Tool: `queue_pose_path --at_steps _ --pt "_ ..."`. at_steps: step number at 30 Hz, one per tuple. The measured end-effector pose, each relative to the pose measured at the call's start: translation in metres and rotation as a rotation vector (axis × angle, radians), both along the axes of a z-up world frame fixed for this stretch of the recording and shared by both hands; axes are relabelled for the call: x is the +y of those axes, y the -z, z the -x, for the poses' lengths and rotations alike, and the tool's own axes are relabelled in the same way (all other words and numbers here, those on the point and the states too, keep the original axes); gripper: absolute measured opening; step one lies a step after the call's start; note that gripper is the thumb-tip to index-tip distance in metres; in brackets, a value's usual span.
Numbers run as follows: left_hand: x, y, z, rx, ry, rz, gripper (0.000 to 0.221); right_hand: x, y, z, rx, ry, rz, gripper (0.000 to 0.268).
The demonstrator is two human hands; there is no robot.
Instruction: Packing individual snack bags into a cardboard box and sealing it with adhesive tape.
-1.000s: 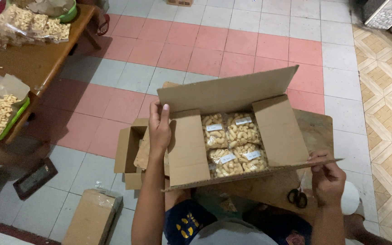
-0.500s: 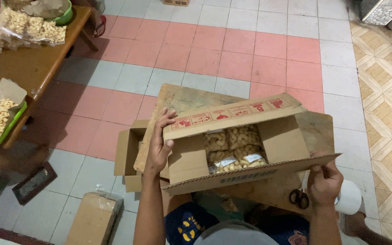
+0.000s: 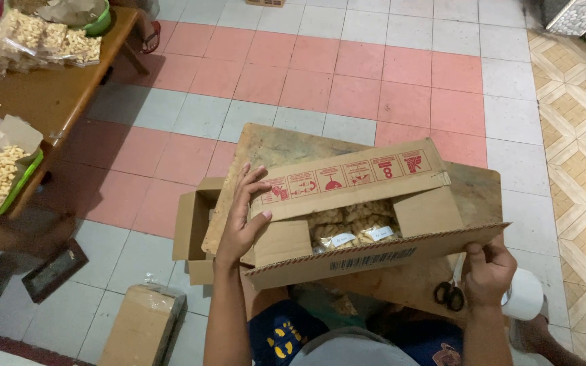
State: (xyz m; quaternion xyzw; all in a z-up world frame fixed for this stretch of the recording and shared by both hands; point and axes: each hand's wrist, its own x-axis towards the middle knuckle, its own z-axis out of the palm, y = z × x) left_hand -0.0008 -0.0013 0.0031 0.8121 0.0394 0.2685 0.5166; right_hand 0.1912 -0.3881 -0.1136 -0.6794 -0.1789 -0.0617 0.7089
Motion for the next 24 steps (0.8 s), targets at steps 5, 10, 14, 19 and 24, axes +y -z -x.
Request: queue_pose_path --at_steps 5,10,14,19,24 --pt "0.001 0.008 0.0 0.008 0.012 0.058 0.034 0.02 -0.027 -0.002 -0.149 0.06 0.084 0.029" --pt "-0.011 -0.003 0.006 0.049 -0.021 0.185 0.045 0.048 -0.07 0.01 -0.225 0.125 0.165 0.044" --pt "-0.009 -0.008 0.011 0.061 -0.033 0.107 0.079 0.06 -0.098 0.01 -0.367 0.164 0.409 0.046" --pt "-0.014 -0.027 0.023 0.192 -0.018 0.016 0.109 0.066 -0.125 0.003 -0.581 0.06 0.682 0.043" --pt "-0.05 -0.048 0.019 0.633 -0.257 -0.604 0.074 0.068 -0.124 -0.006 -0.508 -0.114 0.958 0.035"
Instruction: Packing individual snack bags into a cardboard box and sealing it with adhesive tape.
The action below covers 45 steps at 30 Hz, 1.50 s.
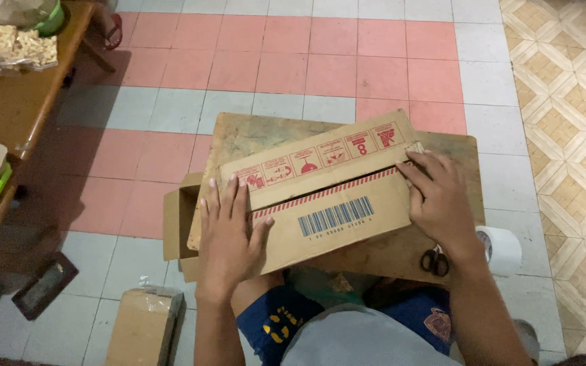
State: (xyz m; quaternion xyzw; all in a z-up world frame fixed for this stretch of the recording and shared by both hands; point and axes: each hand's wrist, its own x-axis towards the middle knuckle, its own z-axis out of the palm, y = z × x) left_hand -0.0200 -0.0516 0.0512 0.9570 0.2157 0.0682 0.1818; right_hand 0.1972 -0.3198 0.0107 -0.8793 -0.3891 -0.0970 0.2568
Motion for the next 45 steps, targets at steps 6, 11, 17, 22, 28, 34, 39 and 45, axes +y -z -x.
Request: queue_pose_path --at_steps 6,11,17,22,28,34,39,45 --pt "-0.051 0.015 -0.012 -0.001 0.115 -0.361 0.086 -0.006 0.008 -0.001 -0.127 -0.054 -0.043 0.043" --pt "-0.053 0.012 -0.018 -0.001 0.189 -0.415 0.122 0.004 -0.012 -0.022 -0.021 -0.089 0.133 0.067" --pt "-0.053 0.017 -0.018 0.005 0.229 -0.487 0.121 0.07 -0.048 -0.071 0.244 -0.28 0.431 0.085" --pt "-0.053 0.024 -0.022 -0.011 0.322 -0.496 0.106 0.129 -0.029 -0.026 0.243 -0.537 0.624 0.098" --pt "-0.028 0.014 -0.019 -0.003 0.367 -0.111 0.104 0.122 -0.025 0.001 0.054 -0.765 0.425 0.074" --pt "-0.005 -0.011 -0.013 0.199 -0.33 0.184 0.116 0.049 -0.022 -0.066 0.035 -0.336 0.671 0.079" --pt "0.002 0.021 -0.009 0.067 -0.497 -0.208 0.071 -0.014 -0.015 -0.09 0.096 0.103 0.465 0.079" --pt "-0.039 -0.032 -0.048 -0.071 0.22 -0.023 0.044 -0.008 -0.063 -0.014 0.18 -0.164 0.076 0.078"
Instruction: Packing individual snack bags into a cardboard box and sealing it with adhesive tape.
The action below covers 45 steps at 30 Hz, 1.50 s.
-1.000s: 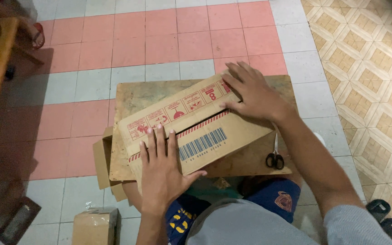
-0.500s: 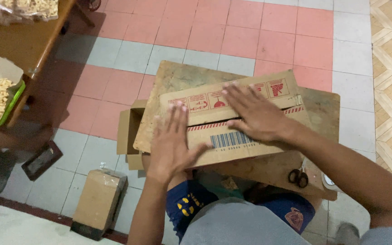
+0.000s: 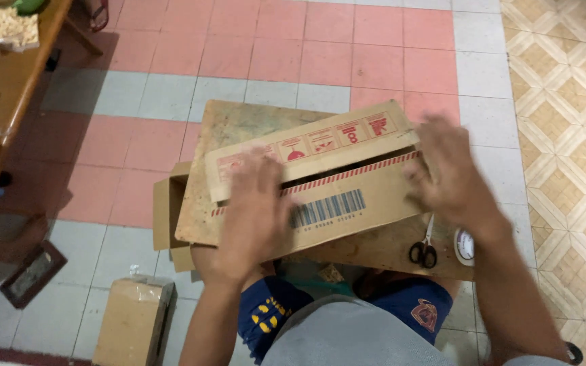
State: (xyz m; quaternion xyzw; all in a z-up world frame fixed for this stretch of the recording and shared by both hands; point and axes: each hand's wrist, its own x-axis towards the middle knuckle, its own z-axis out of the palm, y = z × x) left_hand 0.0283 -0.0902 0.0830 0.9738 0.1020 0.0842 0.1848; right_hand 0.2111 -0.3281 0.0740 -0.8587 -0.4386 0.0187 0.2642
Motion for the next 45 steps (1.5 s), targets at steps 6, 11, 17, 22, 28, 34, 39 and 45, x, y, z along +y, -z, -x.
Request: queue_pose_path --at_steps 6,11,17,22,28,34,39,45 --pt "-0.018 0.045 -0.008 0.087 0.191 -0.149 0.074 -0.036 0.044 0.022 -0.207 0.015 -0.412 0.037" --pt "-0.006 0.04 0.012 -0.182 0.17 -0.081 0.054 -0.129 0.108 0.019 -0.36 0.598 -0.385 0.006" --pt "-0.011 0.037 0.011 -0.16 0.103 -0.13 0.063 -0.162 0.143 0.045 0.259 0.999 -0.036 0.065" --pt "-0.001 0.035 0.011 -0.058 0.23 -0.187 0.113 -0.147 0.175 0.049 0.398 0.98 -0.048 0.09" --pt "0.026 0.038 0.013 0.182 0.306 -0.184 0.121 -0.157 0.216 0.053 0.143 1.046 -0.142 0.064" --pt "0.098 0.065 0.031 0.357 0.259 -0.164 0.135 -0.166 0.215 0.064 0.107 1.124 -0.444 0.061" --pt "0.145 0.088 0.047 0.532 0.019 -0.436 0.147 -0.177 0.219 0.063 0.224 1.166 -0.553 0.06" --pt "0.141 0.083 0.056 0.428 0.087 -0.334 0.142 -0.167 0.223 0.07 0.149 1.177 -0.686 0.058"
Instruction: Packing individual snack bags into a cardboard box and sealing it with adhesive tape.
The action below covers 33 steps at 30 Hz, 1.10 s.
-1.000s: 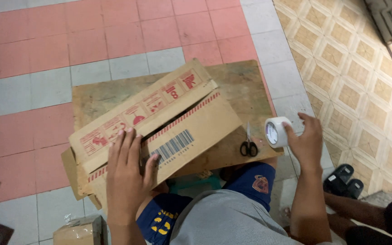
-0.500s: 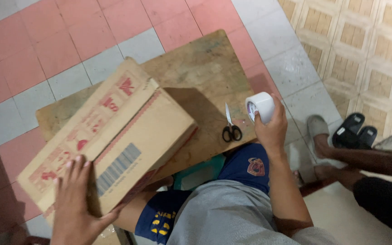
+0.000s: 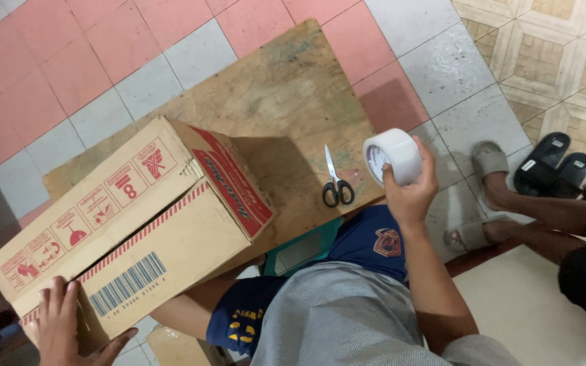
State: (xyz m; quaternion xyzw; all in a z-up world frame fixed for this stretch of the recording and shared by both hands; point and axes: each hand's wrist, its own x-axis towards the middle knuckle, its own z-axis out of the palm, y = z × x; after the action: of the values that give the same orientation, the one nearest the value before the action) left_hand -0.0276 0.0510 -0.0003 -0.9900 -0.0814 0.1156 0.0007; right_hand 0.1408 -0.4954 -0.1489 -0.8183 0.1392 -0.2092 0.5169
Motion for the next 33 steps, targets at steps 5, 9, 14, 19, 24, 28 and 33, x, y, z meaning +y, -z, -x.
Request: queue_pose_path --at_steps 5,9,14,19,24,28,33 --pt "-0.011 -0.009 0.001 -0.115 0.137 0.11 0.133 0.002 0.025 0.013 -0.27 -0.072 0.245 0.059" --pt "-0.049 -0.028 -0.006 -0.255 0.254 0.165 0.126 -0.002 0.045 0.019 -0.334 -0.077 0.262 0.068" --pt "-0.096 -0.062 -0.026 -0.138 0.027 0.221 0.114 -0.002 0.042 0.022 -0.365 0.014 0.127 0.063" --pt "-0.148 -0.086 -0.052 -0.253 0.171 0.308 0.094 -0.02 -0.014 0.013 -0.501 0.098 0.057 0.063" --pt "-0.178 -0.087 -0.068 -0.28 0.289 0.369 0.082 -0.017 -0.085 -0.001 -0.48 0.02 0.19 0.06" --pt "-0.212 -0.076 -0.072 -0.44 0.363 0.517 0.066 -0.006 -0.089 0.013 -0.473 -0.062 0.18 0.062" --pt "-0.252 -0.078 -0.075 -0.503 0.467 0.996 0.035 -0.006 -0.081 0.039 -0.438 -0.15 0.032 0.073"
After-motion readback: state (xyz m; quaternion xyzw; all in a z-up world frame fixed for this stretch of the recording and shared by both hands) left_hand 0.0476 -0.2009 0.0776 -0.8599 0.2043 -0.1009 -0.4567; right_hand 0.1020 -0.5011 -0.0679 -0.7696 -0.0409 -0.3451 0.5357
